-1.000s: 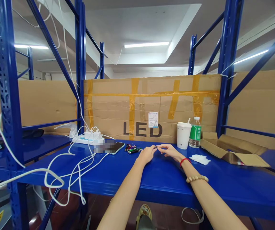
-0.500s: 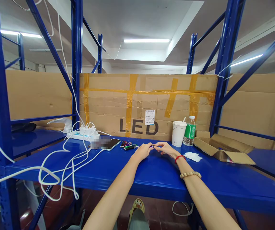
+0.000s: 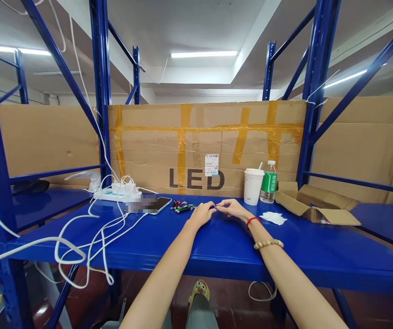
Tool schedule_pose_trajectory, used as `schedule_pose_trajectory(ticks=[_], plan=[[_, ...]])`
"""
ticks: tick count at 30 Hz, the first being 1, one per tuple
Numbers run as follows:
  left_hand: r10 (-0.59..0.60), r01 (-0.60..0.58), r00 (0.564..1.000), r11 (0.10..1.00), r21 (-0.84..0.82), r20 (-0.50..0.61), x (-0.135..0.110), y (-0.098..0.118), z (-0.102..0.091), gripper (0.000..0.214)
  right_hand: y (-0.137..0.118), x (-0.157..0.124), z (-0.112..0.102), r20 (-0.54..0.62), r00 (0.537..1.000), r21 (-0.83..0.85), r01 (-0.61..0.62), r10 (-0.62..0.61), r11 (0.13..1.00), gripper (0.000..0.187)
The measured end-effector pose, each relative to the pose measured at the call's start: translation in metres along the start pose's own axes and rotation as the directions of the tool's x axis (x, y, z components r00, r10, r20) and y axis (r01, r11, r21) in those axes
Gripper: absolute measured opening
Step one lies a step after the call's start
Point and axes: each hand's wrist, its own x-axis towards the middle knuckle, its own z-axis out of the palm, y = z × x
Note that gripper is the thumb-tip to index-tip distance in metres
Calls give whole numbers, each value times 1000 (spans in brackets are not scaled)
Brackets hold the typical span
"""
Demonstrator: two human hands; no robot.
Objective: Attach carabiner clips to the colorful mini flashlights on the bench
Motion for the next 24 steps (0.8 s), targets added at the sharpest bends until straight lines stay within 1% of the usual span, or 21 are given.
schedule_pose_trajectory(ticks=[3, 5, 8, 13, 19, 24], plan=[[-6, 6, 1000, 999, -42, -4, 0, 2, 0, 26, -1, 0, 0, -13, 1000, 9, 19, -19, 1000, 43], [-14, 14, 1000, 999, -48, 5, 0, 3, -1, 27, -1, 1, 0, -13, 1000, 6, 10, -10, 1000, 42], [-27, 27, 1000, 999, -32, 6, -1, 4, -1, 29, 0, 1, 0, -21, 1000, 5, -5, 5, 1000, 41], [-57, 57, 998, 998, 21, 0, -1, 4, 0, 33, 2, 3, 1, -24, 1000, 8, 9, -8, 1000, 42], [-93, 92, 995, 996, 19, 25, -1, 2, 0, 33, 3, 4, 4, -2, 1000, 10, 7, -7, 1000, 43], [-123, 121, 991, 992, 46, 43, -1, 0, -1, 33, 0, 3, 9, -18, 1000, 15, -23, 23, 1000, 39]])
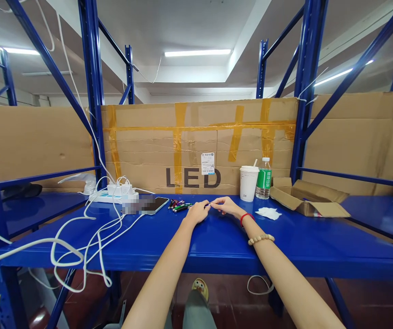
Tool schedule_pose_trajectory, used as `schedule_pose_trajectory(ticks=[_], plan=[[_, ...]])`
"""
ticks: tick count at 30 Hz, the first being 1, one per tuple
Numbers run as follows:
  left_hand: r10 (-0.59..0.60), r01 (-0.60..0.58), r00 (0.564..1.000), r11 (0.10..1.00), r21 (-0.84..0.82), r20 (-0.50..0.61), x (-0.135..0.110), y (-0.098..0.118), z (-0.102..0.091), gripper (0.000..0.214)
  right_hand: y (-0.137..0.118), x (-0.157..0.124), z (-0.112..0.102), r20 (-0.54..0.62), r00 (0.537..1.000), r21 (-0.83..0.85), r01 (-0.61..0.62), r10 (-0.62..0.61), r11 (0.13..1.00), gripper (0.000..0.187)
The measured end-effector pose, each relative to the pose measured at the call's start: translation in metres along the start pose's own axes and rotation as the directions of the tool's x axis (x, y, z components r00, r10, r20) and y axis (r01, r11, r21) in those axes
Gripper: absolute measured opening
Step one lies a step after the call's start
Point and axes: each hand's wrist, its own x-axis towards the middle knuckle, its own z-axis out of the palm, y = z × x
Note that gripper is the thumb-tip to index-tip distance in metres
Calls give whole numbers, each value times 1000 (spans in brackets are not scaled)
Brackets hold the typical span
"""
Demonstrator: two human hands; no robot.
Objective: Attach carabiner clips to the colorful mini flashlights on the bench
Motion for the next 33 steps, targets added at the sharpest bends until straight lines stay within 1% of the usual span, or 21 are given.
schedule_pose_trajectory(ticks=[6, 11, 14, 18, 21, 26, 33], plan=[[-21, 21, 1000, 1000, -21, -17, 2, 1, -2, 31, 0, 2, -1, -28, 1000, 2, 11, -11, 1000, 35], [-63, 56, 996, 993, -104, -64, 6, -2, 0, 30, -2, 2, -2, -95, 989, 18, 112, -110, 993, 40], [-34, 19, 997, 982, -187, -76, 11, -5, 4, 31, -3, 2, -1, -87, 986, 41, 149, -145, 988, 41], [21, -35, 998, 963, -267, -56, 14, -7, 7, 32, -3, 0, -2, -54, 989, 60, 144, -141, 988, 41], [23, -39, 997, 968, -248, -68, 12, -5, 5, 33, -4, 0, -4, -63, 990, 72, 130, -126, 989, 40], [-21, 8, 996, 989, -149, -82, 5, 1, -1, 34, -8, -2, -5, -116, 990, 115, 93, -79, 989, 41], [12, -17, 998, 994, -104, -56, -1, 5, -5, 34, -14, -8, -6, -105, 994, 152, -5, 21, 988, 37]])
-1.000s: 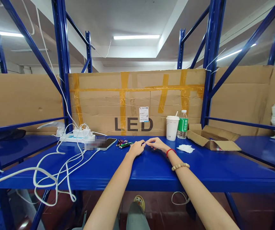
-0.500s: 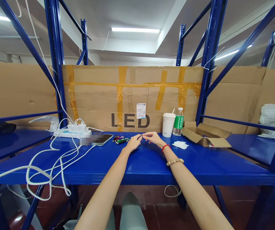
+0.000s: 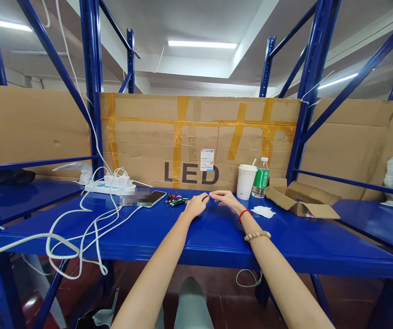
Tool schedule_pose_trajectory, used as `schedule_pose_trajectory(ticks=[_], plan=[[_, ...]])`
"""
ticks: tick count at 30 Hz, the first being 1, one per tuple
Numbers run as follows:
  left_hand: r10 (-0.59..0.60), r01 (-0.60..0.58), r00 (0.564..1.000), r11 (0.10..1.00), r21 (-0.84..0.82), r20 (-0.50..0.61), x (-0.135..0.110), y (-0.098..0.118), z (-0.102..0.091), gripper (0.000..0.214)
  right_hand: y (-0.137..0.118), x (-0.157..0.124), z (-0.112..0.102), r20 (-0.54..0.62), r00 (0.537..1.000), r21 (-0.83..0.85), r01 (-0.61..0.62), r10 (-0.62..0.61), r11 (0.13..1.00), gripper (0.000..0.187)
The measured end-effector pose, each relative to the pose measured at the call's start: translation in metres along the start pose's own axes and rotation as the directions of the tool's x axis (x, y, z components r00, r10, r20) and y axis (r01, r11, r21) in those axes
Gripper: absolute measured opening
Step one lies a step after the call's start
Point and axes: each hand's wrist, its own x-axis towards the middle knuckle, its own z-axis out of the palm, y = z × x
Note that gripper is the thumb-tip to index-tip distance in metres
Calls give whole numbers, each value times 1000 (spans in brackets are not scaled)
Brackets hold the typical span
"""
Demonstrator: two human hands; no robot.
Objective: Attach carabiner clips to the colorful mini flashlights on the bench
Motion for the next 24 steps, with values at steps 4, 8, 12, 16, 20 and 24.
schedule_pose_trajectory(ticks=[4, 8, 12, 16, 20, 24], plan=[[-6, 6, 1000, 1000, 16, 1, -3, 2, -2, 34, -4, -4, 1, -13, 999, 20, -29, 29, 999, 35], [-13, 13, 1000, 999, 40, 4, -5, 3, 0, 35, -5, -6, 4, -14, 999, 31, -34, 34, 999, 35], [-44, 44, 999, 998, 42, -6, -5, 1, 5, 36, -2, -4, 7, -8, 1000, 15, -18, 19, 1000, 36], [-99, 100, 993, 995, 22, -60, -1, 2, 11, 34, 2, 4, 10, -11, 1000, 28, -19, 19, 999, 37], [-171, 156, 964, 984, -87, -203, 9, 12, 13, 33, 0, 16, 13, -61, 998, 105, 23, -17, 994, 38], [-271, 213, 927, 949, -233, -260, 23, 19, 13, 32, -8, 24, 11, -107, 991, 111, 87, -75, 990, 40]])
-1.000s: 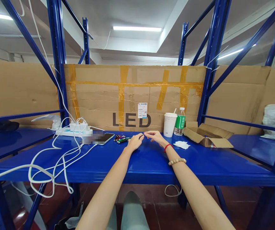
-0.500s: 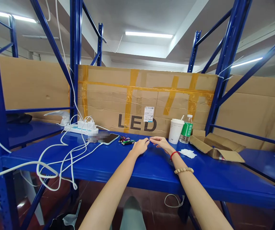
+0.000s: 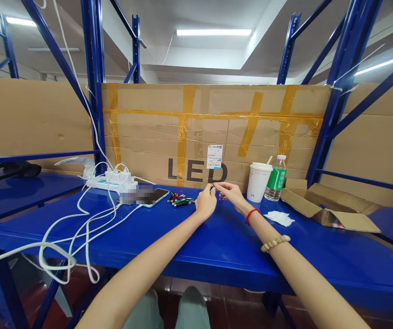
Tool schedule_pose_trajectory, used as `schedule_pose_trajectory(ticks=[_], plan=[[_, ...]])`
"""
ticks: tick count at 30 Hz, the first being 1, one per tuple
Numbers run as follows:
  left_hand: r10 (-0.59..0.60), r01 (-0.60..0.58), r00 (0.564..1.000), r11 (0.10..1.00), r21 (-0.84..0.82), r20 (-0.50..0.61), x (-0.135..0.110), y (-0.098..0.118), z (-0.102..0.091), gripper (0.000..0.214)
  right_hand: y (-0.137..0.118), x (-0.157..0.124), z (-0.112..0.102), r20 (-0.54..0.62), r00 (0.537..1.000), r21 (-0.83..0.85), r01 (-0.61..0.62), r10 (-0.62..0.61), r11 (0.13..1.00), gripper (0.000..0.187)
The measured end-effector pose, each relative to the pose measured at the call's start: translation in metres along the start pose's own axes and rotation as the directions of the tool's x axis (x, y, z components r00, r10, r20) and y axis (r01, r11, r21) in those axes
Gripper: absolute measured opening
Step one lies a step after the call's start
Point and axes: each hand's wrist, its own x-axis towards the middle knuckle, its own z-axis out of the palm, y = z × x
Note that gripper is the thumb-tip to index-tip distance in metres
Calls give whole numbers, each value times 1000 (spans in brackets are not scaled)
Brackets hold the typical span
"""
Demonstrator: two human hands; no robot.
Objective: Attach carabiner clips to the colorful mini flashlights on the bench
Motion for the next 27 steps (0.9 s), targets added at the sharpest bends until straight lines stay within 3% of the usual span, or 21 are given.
schedule_pose_trajectory(ticks=[4, 7, 9, 12, 20, 23, 27], plan=[[123, -116, 991, 984, -134, 44, 7, -4, -1, 26, -6, 1, -13, 78, 997, -48, 13, -9, 999, 41], [224, -203, 972, 954, -219, 75, 4, -12, -6, 25, -9, 2, -25, 238, 971, -95, 52, -28, 994, 42], [256, -221, 961, 939, -263, 105, -1, -18, -9, 25, -8, 4, -29, 340, 939, -139, 94, -41, 986, 40], [240, -154, 943, 930, -334, 233, -6, -26, -13, 27, -3, 8, -27, 448, 893, -169, 136, -47, 976, 36], [215, -112, 887, 959, -261, 409, -5, -53, -23, 31, 21, 14, -4, 528, 849, -97, 86, -22, 992, 36], [268, -150, 848, 949, -277, 457, -4, -56, -28, 34, 18, 19, -2, 581, 812, -71, 122, -59, 990, 33], [254, -139, 854, 953, -270, 455, -5, -55, -31, 31, 9, 25, 2, 612, 783, -26, 159, -110, 987, 31]])
